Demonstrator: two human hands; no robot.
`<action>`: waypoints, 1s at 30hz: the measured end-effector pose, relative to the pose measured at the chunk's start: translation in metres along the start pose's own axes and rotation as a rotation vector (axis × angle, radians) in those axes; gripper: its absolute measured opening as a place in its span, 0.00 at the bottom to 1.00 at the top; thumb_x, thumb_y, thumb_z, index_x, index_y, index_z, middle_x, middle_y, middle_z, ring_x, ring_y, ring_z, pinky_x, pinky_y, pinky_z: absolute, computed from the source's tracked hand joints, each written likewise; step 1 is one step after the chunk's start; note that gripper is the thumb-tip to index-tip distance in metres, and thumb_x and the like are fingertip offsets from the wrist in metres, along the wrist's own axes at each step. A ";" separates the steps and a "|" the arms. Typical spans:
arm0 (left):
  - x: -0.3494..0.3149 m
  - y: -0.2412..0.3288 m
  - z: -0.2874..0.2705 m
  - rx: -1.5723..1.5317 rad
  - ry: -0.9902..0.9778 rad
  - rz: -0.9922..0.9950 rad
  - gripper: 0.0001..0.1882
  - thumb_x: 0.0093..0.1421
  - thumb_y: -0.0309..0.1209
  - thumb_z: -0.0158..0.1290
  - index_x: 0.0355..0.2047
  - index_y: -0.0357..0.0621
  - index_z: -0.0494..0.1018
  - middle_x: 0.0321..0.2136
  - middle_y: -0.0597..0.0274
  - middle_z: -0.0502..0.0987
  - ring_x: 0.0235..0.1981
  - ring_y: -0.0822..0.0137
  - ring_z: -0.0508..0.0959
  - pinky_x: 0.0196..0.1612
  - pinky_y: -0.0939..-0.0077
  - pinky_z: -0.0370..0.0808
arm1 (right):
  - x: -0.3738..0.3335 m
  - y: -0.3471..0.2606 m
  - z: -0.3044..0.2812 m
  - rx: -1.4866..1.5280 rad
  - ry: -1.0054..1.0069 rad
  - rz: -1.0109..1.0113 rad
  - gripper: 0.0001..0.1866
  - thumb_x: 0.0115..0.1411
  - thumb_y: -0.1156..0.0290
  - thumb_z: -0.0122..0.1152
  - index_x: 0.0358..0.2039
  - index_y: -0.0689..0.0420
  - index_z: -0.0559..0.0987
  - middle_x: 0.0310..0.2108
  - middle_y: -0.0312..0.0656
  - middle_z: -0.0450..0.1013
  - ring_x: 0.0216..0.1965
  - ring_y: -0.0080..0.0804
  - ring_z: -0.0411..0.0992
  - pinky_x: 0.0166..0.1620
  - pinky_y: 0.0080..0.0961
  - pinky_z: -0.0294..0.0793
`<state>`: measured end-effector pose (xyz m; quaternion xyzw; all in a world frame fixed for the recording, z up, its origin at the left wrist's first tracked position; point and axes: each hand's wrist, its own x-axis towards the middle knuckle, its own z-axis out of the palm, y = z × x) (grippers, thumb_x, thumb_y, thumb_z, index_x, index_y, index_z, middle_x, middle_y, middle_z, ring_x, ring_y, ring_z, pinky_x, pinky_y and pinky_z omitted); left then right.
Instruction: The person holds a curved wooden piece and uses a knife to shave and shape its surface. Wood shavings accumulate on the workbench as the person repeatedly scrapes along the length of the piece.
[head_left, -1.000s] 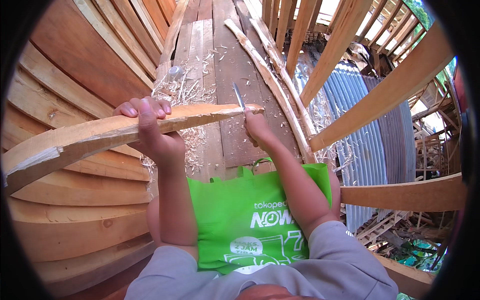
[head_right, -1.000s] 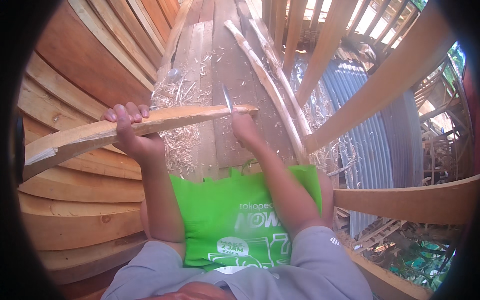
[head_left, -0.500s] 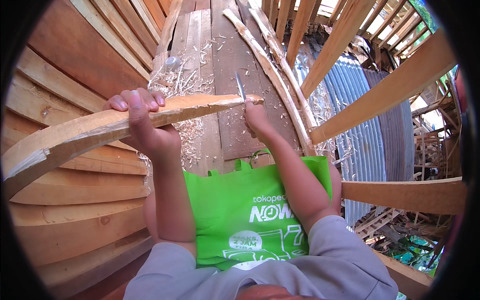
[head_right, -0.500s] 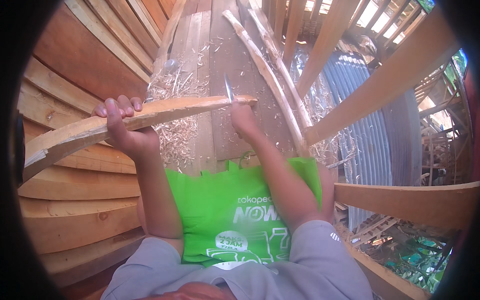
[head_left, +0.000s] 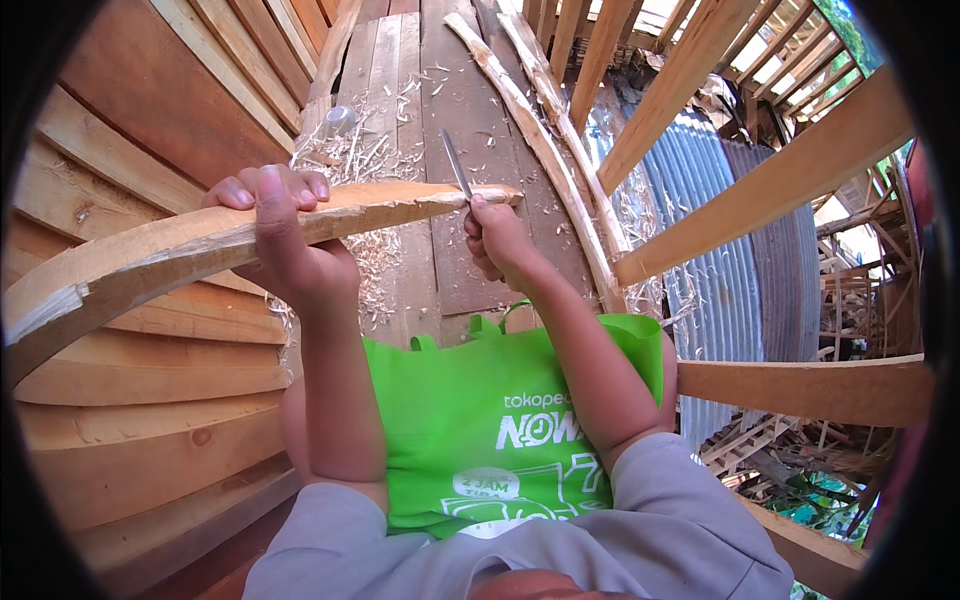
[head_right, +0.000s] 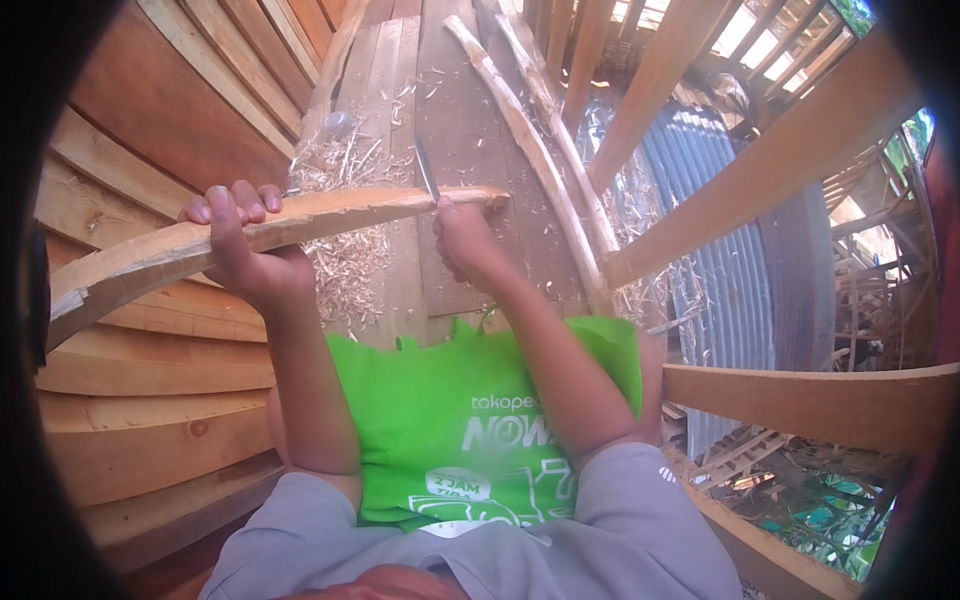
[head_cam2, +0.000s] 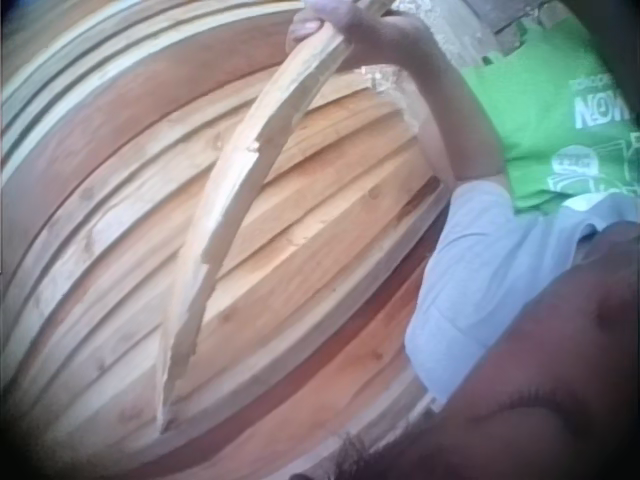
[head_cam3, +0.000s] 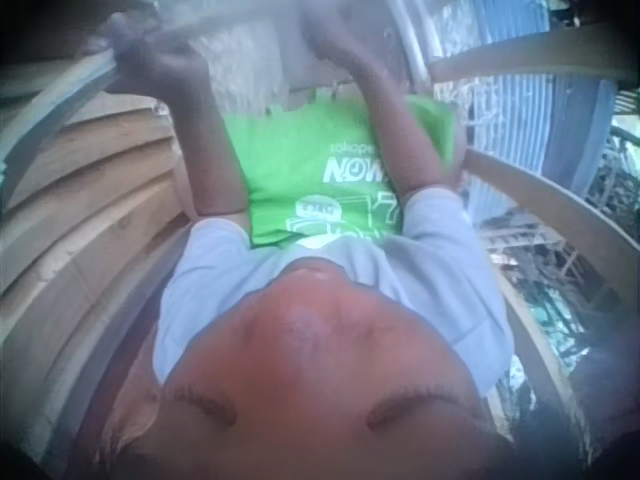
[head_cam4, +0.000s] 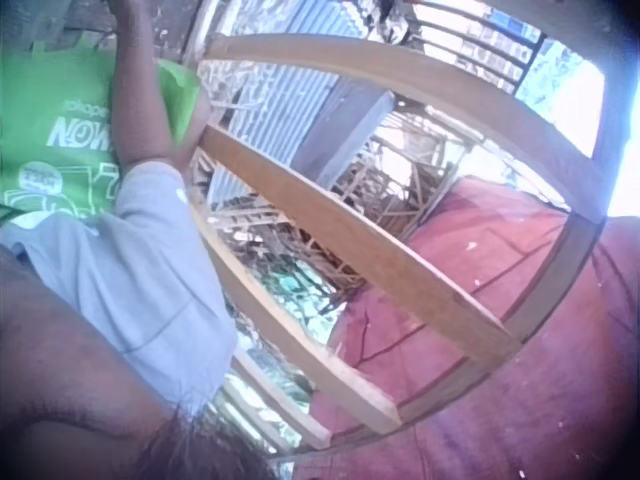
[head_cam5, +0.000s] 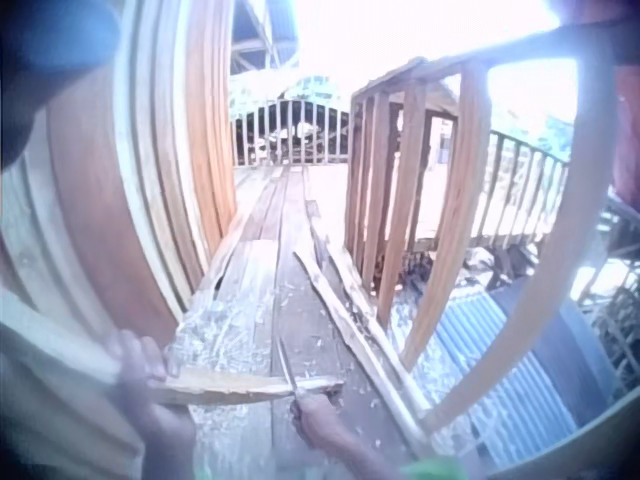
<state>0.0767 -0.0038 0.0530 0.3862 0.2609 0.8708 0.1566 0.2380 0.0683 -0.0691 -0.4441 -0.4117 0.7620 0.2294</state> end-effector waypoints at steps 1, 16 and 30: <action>0.000 0.001 0.000 -0.012 -0.005 -0.006 0.14 0.59 0.24 0.53 0.37 0.50 0.58 0.24 0.69 0.63 0.24 0.76 0.65 0.32 0.74 0.68 | 0.013 0.008 -0.016 -0.022 0.100 0.080 0.22 0.71 0.51 0.34 0.23 0.50 0.62 0.16 0.30 0.55 0.13 0.21 0.48 0.17 0.27 0.47; 0.003 -0.001 0.006 -0.038 -0.022 -0.006 0.12 0.60 0.25 0.52 0.35 0.52 0.59 0.22 0.70 0.62 0.23 0.77 0.64 0.32 0.75 0.67 | 0.023 0.011 -0.014 -0.245 0.258 -0.024 0.25 0.72 0.53 0.35 0.26 0.58 0.69 0.16 0.36 0.62 0.14 0.29 0.60 0.18 0.35 0.61; 0.000 -0.001 0.008 0.041 0.102 0.006 0.15 0.58 0.25 0.55 0.37 0.48 0.59 0.24 0.67 0.65 0.23 0.76 0.67 0.31 0.74 0.70 | 0.023 0.011 -0.009 -0.086 0.307 0.131 0.25 0.71 0.48 0.36 0.22 0.51 0.62 0.14 0.29 0.53 0.12 0.22 0.47 0.17 0.28 0.47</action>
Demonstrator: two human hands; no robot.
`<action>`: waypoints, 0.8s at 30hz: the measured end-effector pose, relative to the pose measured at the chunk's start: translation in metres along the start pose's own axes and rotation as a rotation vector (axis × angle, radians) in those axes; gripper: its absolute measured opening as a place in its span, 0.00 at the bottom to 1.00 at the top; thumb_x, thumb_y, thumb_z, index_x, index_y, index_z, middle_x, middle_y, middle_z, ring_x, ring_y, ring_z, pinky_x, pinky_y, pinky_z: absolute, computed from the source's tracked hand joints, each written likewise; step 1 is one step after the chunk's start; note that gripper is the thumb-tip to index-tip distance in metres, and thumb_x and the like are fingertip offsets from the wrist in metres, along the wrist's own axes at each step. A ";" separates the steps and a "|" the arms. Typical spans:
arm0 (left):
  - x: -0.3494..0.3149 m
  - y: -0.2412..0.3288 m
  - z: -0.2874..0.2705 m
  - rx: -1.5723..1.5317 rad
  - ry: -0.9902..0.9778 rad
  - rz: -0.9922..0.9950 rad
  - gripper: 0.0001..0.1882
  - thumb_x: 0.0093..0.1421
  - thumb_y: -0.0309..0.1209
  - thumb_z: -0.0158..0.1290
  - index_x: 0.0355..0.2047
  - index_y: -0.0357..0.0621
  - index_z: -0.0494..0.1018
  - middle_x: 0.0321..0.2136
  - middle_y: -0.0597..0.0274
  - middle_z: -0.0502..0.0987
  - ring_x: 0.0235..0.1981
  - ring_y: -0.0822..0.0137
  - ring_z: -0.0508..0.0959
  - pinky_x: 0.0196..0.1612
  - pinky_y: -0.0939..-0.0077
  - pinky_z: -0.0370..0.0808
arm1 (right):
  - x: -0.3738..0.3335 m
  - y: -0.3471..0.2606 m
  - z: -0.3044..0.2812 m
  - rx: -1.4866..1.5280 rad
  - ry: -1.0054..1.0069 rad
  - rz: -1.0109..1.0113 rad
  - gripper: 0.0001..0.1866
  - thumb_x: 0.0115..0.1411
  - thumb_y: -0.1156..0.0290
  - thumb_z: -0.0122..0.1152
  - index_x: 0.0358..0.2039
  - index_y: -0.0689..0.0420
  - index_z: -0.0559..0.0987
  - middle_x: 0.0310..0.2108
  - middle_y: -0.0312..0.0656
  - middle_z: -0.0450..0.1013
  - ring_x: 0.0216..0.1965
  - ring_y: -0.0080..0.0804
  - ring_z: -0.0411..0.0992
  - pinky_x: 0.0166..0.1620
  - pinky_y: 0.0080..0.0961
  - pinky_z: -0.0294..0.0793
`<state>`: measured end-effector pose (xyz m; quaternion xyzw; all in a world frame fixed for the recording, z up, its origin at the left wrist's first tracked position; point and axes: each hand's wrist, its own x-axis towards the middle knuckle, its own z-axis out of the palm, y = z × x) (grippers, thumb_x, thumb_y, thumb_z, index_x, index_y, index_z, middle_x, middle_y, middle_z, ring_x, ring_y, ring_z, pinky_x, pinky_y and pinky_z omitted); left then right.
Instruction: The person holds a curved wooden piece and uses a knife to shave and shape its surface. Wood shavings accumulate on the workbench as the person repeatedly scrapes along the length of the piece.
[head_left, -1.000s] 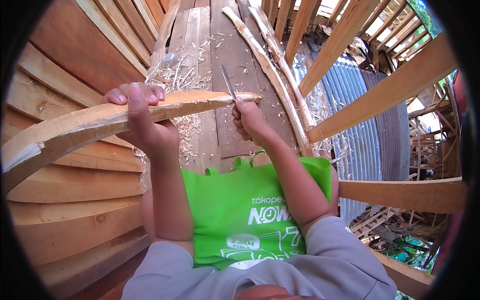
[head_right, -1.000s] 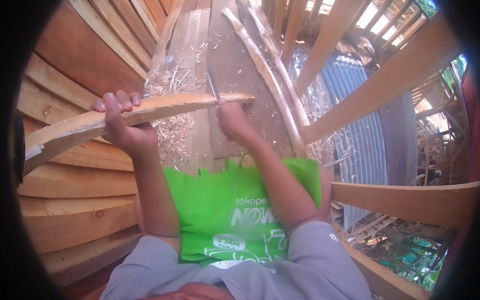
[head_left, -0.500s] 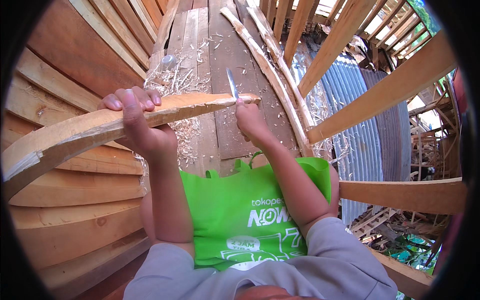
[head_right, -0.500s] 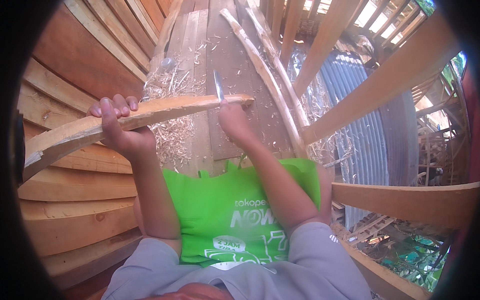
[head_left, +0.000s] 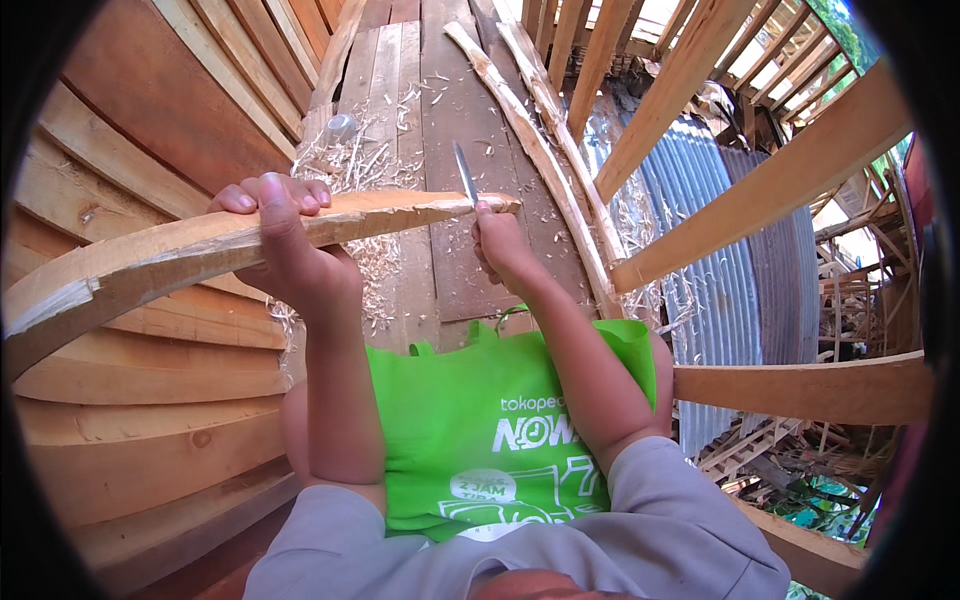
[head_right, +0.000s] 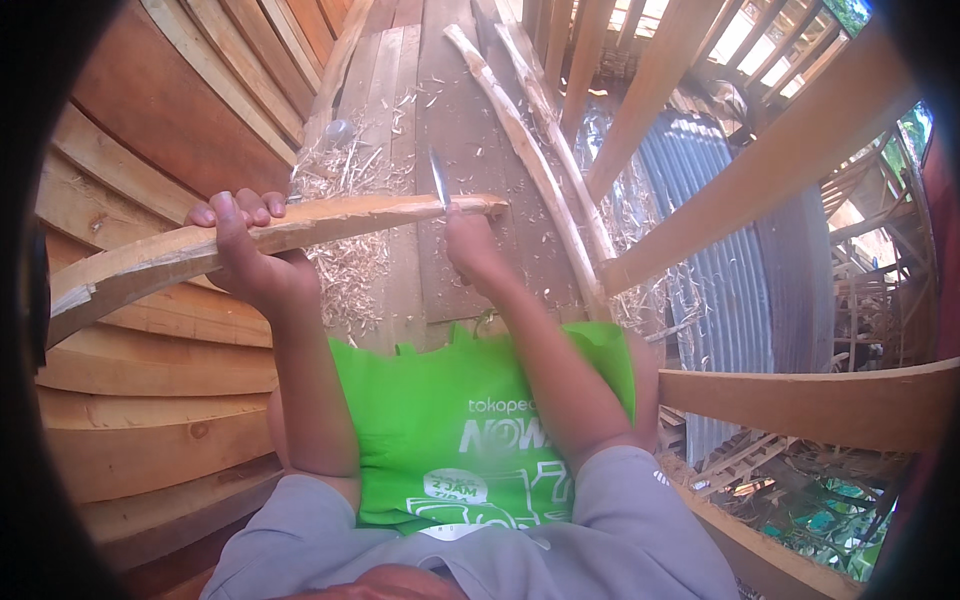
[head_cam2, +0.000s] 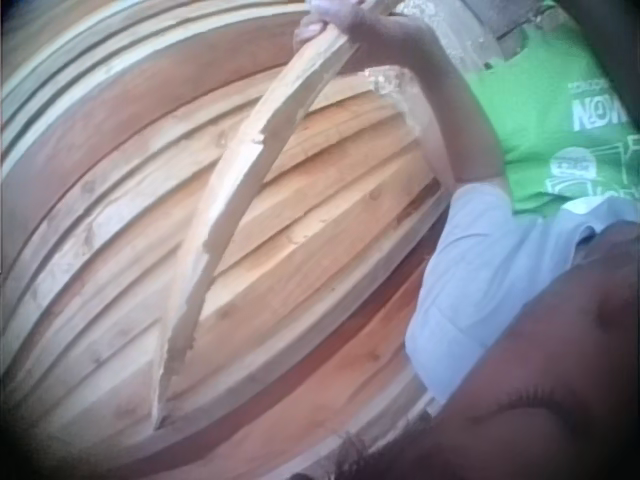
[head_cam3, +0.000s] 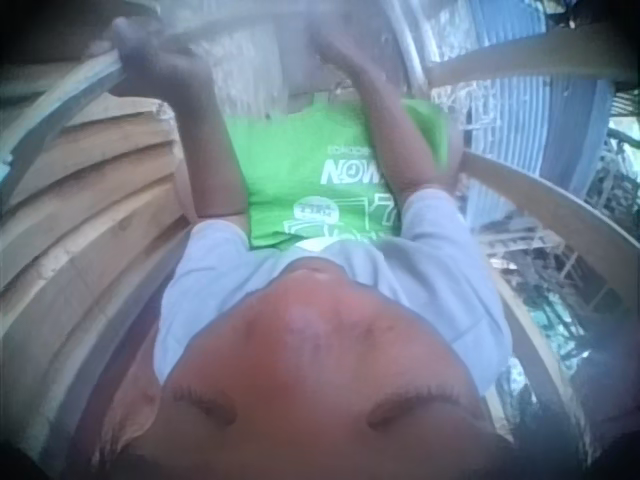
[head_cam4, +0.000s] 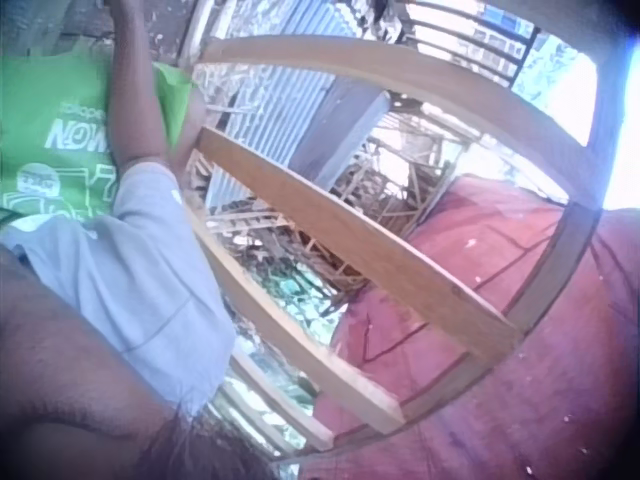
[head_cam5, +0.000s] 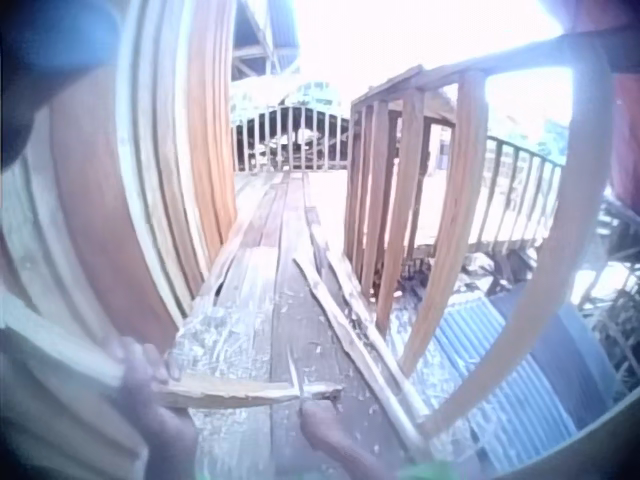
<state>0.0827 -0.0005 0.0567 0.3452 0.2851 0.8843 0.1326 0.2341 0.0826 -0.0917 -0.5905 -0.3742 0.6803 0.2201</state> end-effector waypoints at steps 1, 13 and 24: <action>-0.001 0.002 0.002 -0.020 -0.027 -0.004 0.15 0.58 0.25 0.55 0.38 0.48 0.59 0.24 0.67 0.66 0.23 0.76 0.67 0.31 0.74 0.70 | 0.012 0.010 -0.009 0.047 0.025 0.011 0.26 0.71 0.46 0.37 0.20 0.48 0.60 0.13 0.27 0.51 0.11 0.20 0.43 0.16 0.26 0.41; -0.003 0.007 0.010 0.044 0.011 -0.027 0.11 0.60 0.27 0.54 0.34 0.53 0.61 0.21 0.72 0.60 0.24 0.77 0.63 0.33 0.74 0.66 | -0.011 -0.005 -0.004 -0.074 0.057 0.058 0.26 0.73 0.51 0.34 0.23 0.55 0.64 0.14 0.32 0.57 0.12 0.25 0.55 0.16 0.31 0.55; 0.001 0.009 -0.002 -0.011 -0.093 -0.045 0.12 0.59 0.25 0.52 0.34 0.54 0.59 0.22 0.72 0.59 0.23 0.78 0.61 0.33 0.76 0.66 | -0.039 -0.037 -0.010 -0.146 -0.278 0.027 0.25 0.70 0.47 0.37 0.19 0.47 0.59 0.14 0.27 0.49 0.12 0.20 0.42 0.16 0.26 0.40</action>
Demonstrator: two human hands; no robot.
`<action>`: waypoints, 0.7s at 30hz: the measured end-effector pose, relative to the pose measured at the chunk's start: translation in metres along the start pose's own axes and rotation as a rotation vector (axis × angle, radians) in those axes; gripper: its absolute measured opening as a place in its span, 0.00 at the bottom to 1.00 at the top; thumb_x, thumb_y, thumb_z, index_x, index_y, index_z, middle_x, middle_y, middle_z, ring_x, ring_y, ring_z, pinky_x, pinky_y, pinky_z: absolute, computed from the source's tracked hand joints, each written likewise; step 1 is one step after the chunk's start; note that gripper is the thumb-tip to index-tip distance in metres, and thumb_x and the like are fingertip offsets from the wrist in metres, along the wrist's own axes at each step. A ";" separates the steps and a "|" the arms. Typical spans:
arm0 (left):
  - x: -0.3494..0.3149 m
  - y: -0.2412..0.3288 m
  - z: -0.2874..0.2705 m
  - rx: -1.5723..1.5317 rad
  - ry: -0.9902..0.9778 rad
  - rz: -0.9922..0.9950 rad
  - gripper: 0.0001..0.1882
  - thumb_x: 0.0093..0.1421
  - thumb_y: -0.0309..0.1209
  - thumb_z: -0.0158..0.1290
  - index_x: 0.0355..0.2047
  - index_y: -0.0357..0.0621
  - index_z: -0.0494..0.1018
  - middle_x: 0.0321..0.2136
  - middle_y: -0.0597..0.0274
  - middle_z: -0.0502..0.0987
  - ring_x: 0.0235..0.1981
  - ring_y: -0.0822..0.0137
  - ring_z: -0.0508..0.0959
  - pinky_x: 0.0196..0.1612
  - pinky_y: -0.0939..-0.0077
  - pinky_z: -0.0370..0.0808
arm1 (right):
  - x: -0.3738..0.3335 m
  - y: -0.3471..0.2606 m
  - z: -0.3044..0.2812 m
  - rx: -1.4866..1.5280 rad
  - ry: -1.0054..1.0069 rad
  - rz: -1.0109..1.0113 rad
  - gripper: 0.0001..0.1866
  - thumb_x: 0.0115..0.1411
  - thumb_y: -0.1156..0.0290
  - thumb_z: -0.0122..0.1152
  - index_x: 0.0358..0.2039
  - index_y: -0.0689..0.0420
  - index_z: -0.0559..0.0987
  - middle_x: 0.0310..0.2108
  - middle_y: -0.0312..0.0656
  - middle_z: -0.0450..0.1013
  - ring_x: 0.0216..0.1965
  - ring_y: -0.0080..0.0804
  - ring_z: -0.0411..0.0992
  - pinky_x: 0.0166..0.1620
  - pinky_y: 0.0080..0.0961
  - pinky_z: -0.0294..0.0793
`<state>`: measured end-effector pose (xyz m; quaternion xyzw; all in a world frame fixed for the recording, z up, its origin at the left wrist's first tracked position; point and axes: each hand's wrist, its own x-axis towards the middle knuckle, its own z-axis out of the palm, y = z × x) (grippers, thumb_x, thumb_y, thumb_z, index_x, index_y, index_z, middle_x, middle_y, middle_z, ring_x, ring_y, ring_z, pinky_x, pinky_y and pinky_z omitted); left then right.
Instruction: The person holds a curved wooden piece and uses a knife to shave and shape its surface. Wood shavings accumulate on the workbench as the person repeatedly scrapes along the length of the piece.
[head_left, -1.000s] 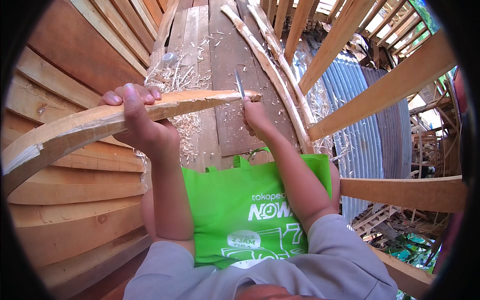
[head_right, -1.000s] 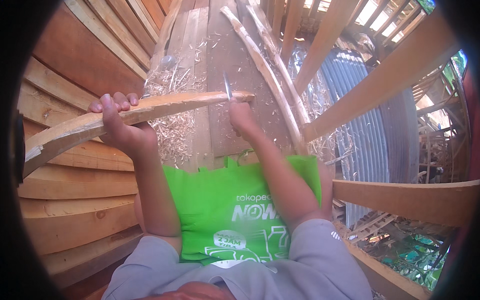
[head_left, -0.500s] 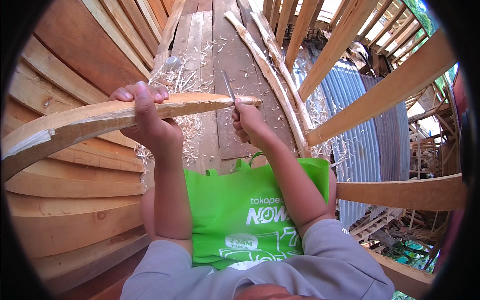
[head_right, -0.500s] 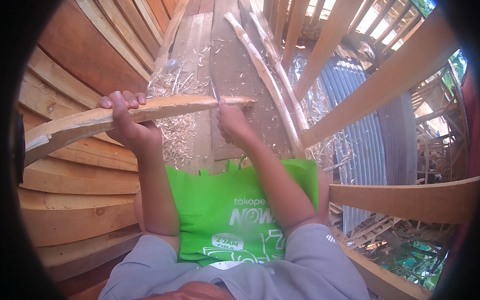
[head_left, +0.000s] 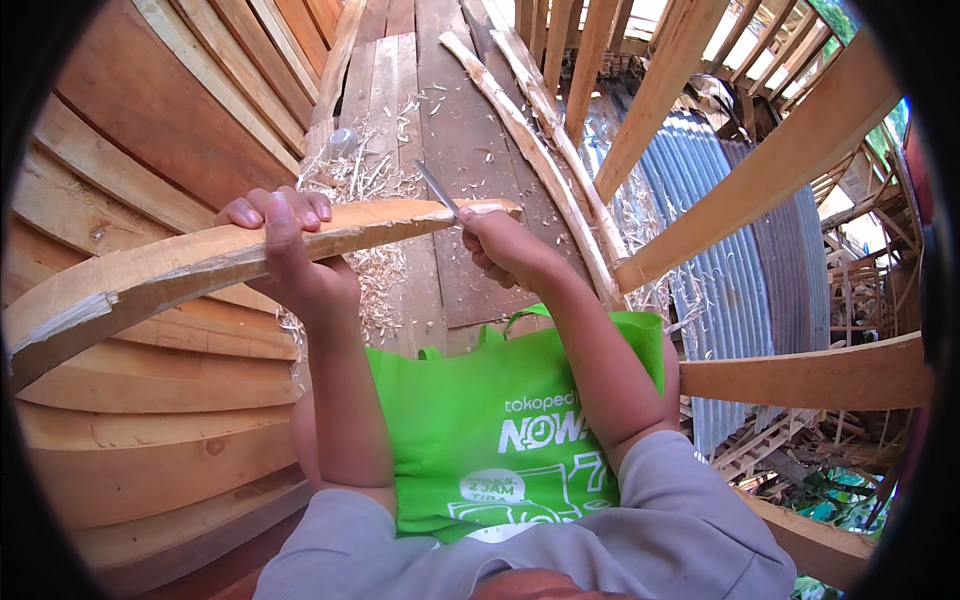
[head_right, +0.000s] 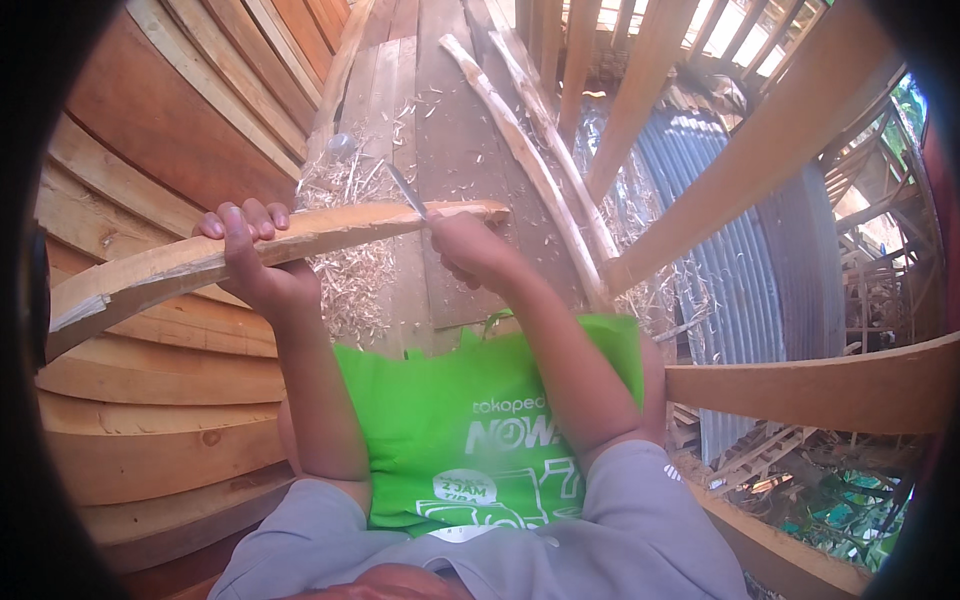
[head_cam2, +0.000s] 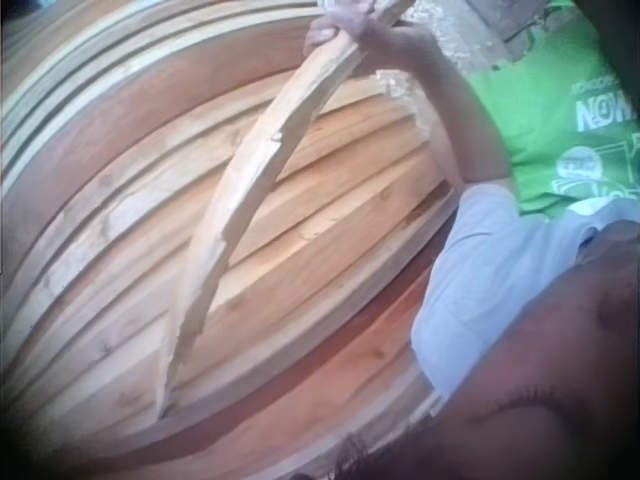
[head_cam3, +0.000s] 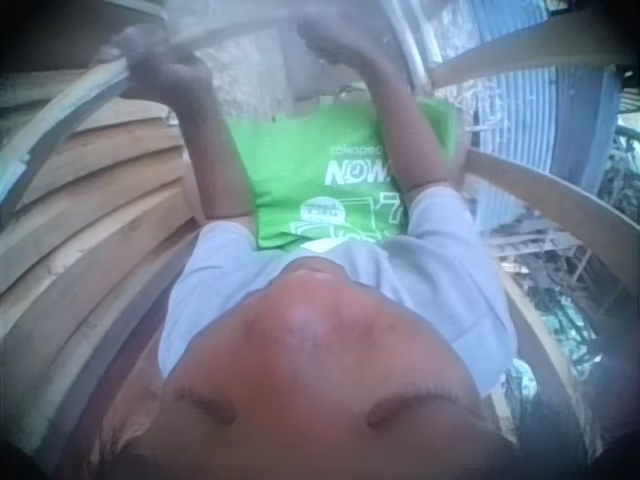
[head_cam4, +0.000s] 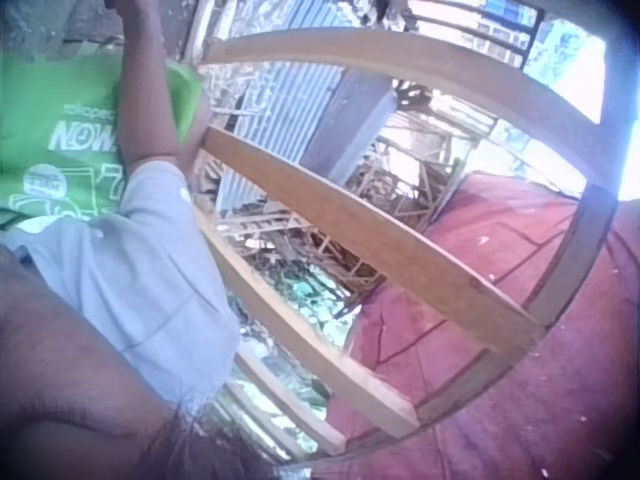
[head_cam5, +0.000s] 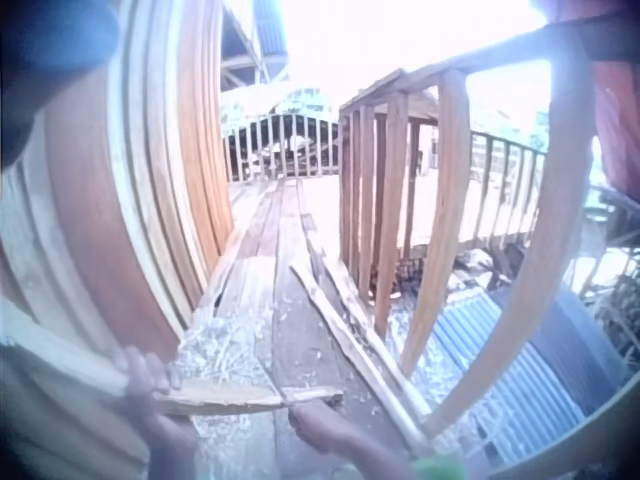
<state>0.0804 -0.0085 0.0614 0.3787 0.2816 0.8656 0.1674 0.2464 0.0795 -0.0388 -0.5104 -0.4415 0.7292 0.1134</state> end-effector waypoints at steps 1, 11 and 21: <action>0.000 -0.003 -0.004 -0.021 -0.051 0.000 0.12 0.59 0.25 0.51 0.34 0.54 0.59 0.22 0.73 0.58 0.23 0.78 0.61 0.32 0.76 0.66 | -0.010 -0.004 0.003 -0.021 -0.122 -0.026 0.25 0.70 0.48 0.37 0.19 0.47 0.59 0.14 0.27 0.49 0.12 0.20 0.42 0.17 0.26 0.40; 0.006 -0.009 -0.007 -0.092 -0.205 0.006 0.12 0.58 0.23 0.50 0.33 0.55 0.59 0.22 0.73 0.58 0.24 0.78 0.62 0.32 0.78 0.66 | 0.043 0.033 -0.044 -0.062 0.138 0.047 0.21 0.69 0.49 0.39 0.25 0.51 0.62 0.15 0.29 0.53 0.14 0.20 0.47 0.17 0.27 0.44; 0.008 -0.009 -0.008 -0.107 -0.243 0.001 0.12 0.58 0.24 0.51 0.34 0.55 0.59 0.23 0.73 0.59 0.24 0.78 0.63 0.33 0.77 0.66 | 0.039 0.026 -0.041 -0.132 0.204 0.037 0.18 0.69 0.56 0.37 0.32 0.57 0.69 0.18 0.33 0.58 0.16 0.23 0.54 0.19 0.29 0.54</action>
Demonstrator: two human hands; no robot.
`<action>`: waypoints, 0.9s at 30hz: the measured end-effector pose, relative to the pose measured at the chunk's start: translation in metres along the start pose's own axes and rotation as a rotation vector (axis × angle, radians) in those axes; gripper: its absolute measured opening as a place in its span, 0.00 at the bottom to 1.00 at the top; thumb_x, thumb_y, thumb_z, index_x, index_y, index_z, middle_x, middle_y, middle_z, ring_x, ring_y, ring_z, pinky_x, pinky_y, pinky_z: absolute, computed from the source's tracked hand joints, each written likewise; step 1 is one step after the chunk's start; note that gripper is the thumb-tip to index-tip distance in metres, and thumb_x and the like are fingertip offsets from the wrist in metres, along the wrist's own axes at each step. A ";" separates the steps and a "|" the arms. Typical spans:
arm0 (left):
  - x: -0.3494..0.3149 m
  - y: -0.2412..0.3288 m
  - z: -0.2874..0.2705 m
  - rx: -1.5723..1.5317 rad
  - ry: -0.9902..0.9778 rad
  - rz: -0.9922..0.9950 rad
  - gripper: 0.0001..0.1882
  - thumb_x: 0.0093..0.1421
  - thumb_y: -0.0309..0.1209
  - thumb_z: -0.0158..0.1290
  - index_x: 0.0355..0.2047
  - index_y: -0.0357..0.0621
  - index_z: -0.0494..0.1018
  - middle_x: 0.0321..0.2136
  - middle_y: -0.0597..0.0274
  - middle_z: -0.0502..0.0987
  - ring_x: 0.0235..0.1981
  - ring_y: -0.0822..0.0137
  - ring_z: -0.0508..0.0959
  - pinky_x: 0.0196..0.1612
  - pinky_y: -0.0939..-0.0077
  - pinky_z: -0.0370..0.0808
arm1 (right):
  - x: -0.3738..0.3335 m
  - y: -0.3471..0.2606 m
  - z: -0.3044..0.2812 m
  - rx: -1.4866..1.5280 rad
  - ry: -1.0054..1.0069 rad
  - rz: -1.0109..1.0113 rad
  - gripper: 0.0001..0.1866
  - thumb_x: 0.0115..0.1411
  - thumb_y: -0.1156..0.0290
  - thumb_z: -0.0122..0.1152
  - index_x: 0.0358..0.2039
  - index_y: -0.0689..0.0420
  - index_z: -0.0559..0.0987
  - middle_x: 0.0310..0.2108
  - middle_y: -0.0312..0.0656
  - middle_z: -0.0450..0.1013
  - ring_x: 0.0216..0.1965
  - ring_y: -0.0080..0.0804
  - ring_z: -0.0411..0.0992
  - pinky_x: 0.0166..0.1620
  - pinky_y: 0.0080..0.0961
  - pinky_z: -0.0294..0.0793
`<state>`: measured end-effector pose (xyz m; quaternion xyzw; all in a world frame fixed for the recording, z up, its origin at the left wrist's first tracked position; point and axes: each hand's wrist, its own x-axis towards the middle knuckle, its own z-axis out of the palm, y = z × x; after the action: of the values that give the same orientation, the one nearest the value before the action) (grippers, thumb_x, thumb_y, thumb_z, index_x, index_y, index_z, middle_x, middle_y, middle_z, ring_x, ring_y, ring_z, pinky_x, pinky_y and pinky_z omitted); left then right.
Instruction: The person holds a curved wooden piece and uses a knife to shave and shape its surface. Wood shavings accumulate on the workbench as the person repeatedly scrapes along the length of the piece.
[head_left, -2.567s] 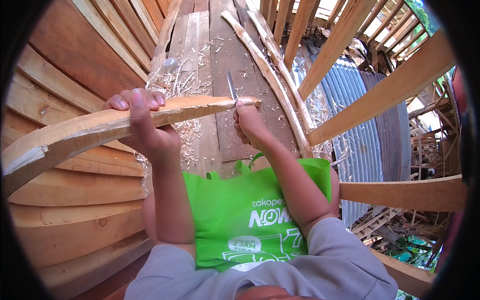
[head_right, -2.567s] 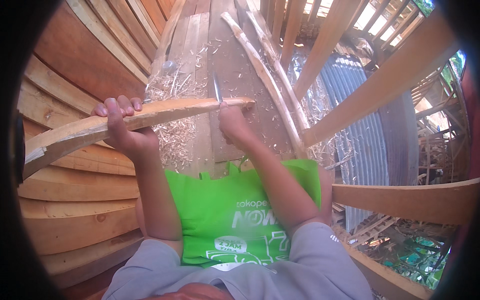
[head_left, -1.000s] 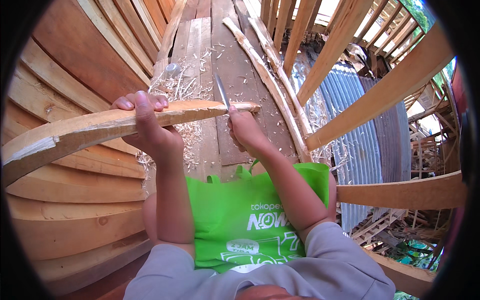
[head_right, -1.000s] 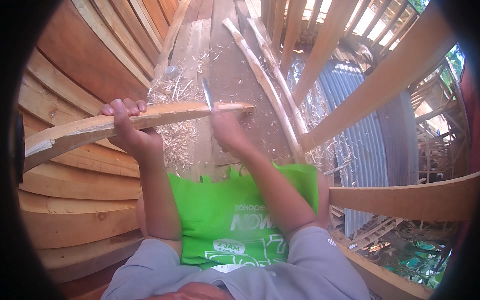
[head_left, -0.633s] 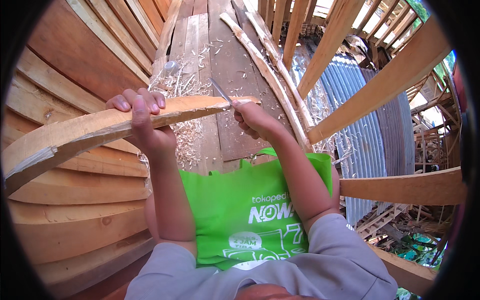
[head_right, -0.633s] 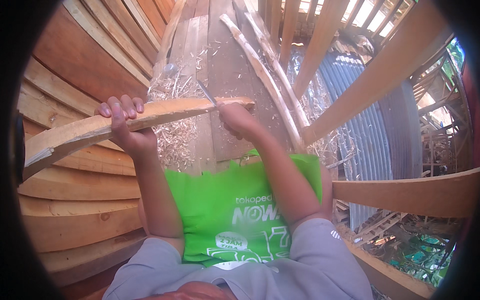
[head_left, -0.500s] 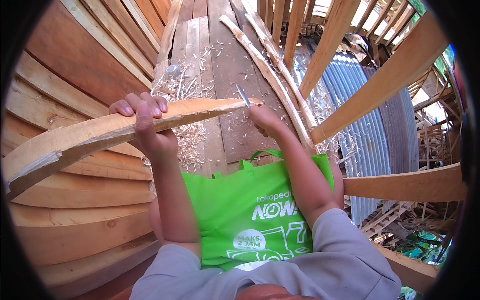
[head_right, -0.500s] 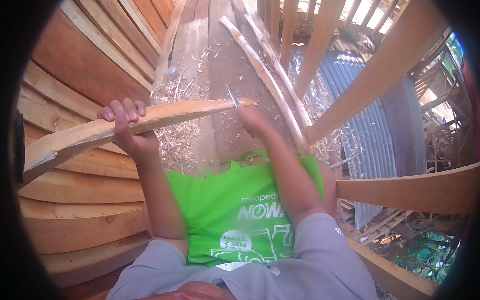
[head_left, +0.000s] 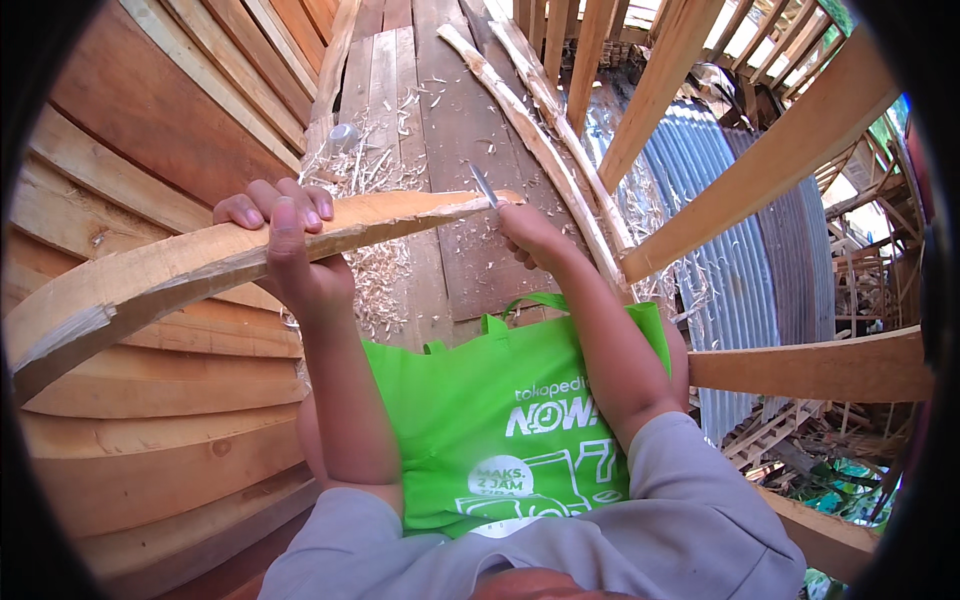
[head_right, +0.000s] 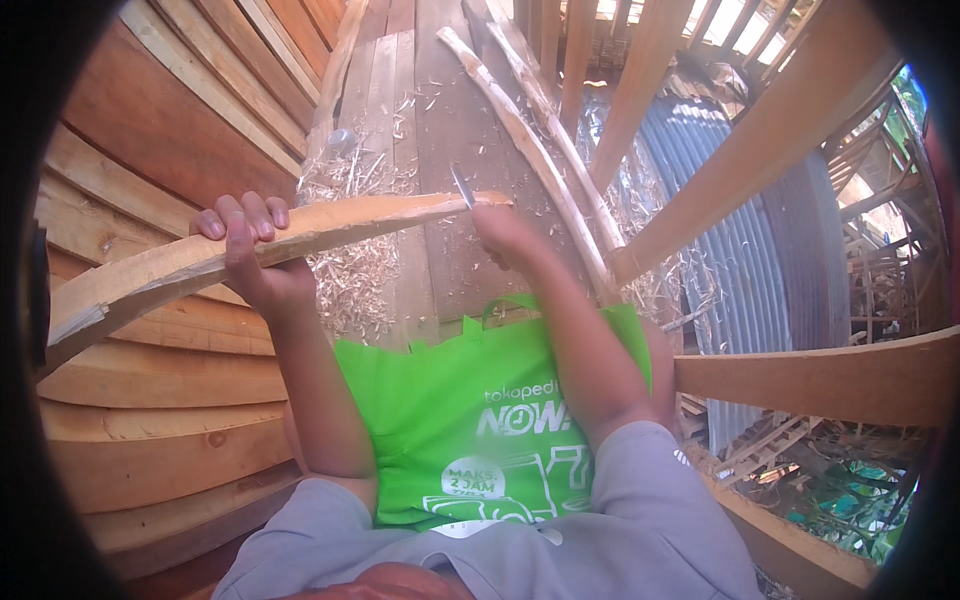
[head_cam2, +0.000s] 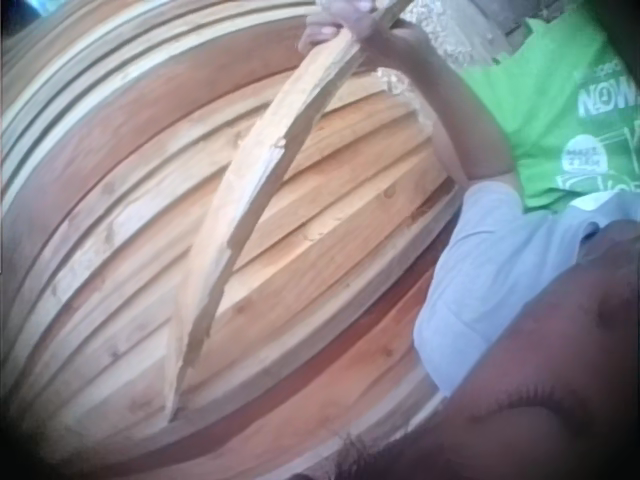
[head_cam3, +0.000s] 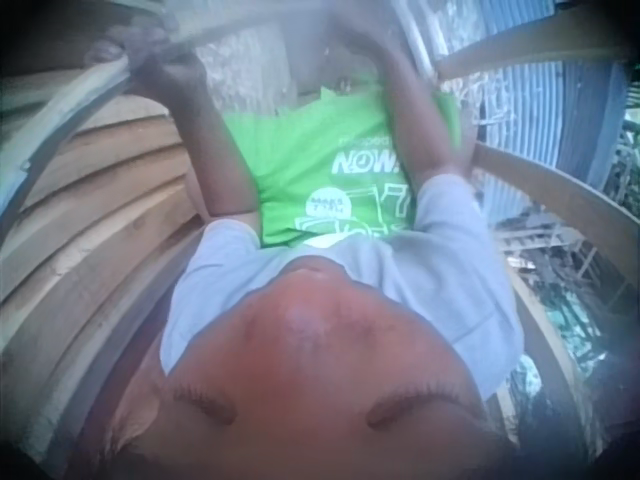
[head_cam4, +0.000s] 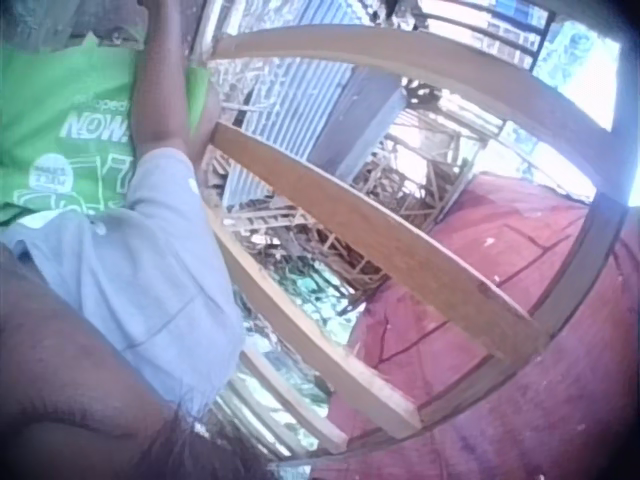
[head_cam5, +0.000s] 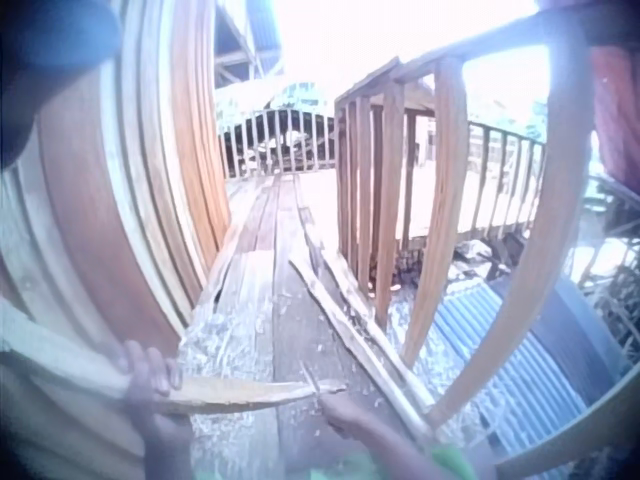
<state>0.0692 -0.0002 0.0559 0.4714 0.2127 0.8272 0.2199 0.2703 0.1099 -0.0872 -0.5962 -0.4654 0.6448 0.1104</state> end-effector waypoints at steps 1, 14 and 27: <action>0.000 0.002 -0.008 0.013 -0.003 0.012 0.12 0.58 0.24 0.51 0.33 0.55 0.59 0.23 0.74 0.59 0.25 0.78 0.63 0.33 0.77 0.66 | -0.021 -0.017 0.023 0.007 -0.014 -0.027 0.18 0.69 0.56 0.37 0.32 0.56 0.69 0.18 0.33 0.58 0.16 0.23 0.53 0.19 0.29 0.54; -0.002 -0.001 0.003 -0.004 0.015 -0.016 0.12 0.58 0.23 0.50 0.34 0.57 0.60 0.22 0.75 0.59 0.25 0.79 0.63 0.34 0.78 0.65 | 0.003 0.004 -0.001 -0.015 0.026 0.016 0.21 0.71 0.53 0.36 0.30 0.56 0.67 0.17 0.33 0.58 0.15 0.23 0.54 0.18 0.29 0.54; -0.005 0.003 -0.007 0.021 0.030 -0.005 0.12 0.58 0.23 0.51 0.34 0.56 0.60 0.22 0.74 0.59 0.25 0.79 0.63 0.33 0.78 0.65 | -0.029 -0.013 0.026 -0.079 0.069 0.001 0.16 0.68 0.61 0.38 0.41 0.59 0.71 0.17 0.32 0.57 0.16 0.22 0.55 0.19 0.28 0.55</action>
<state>0.0647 -0.0064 0.0512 0.4608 0.2259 0.8312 0.2138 0.2500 0.0846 -0.0623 -0.6222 -0.4862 0.6049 0.1026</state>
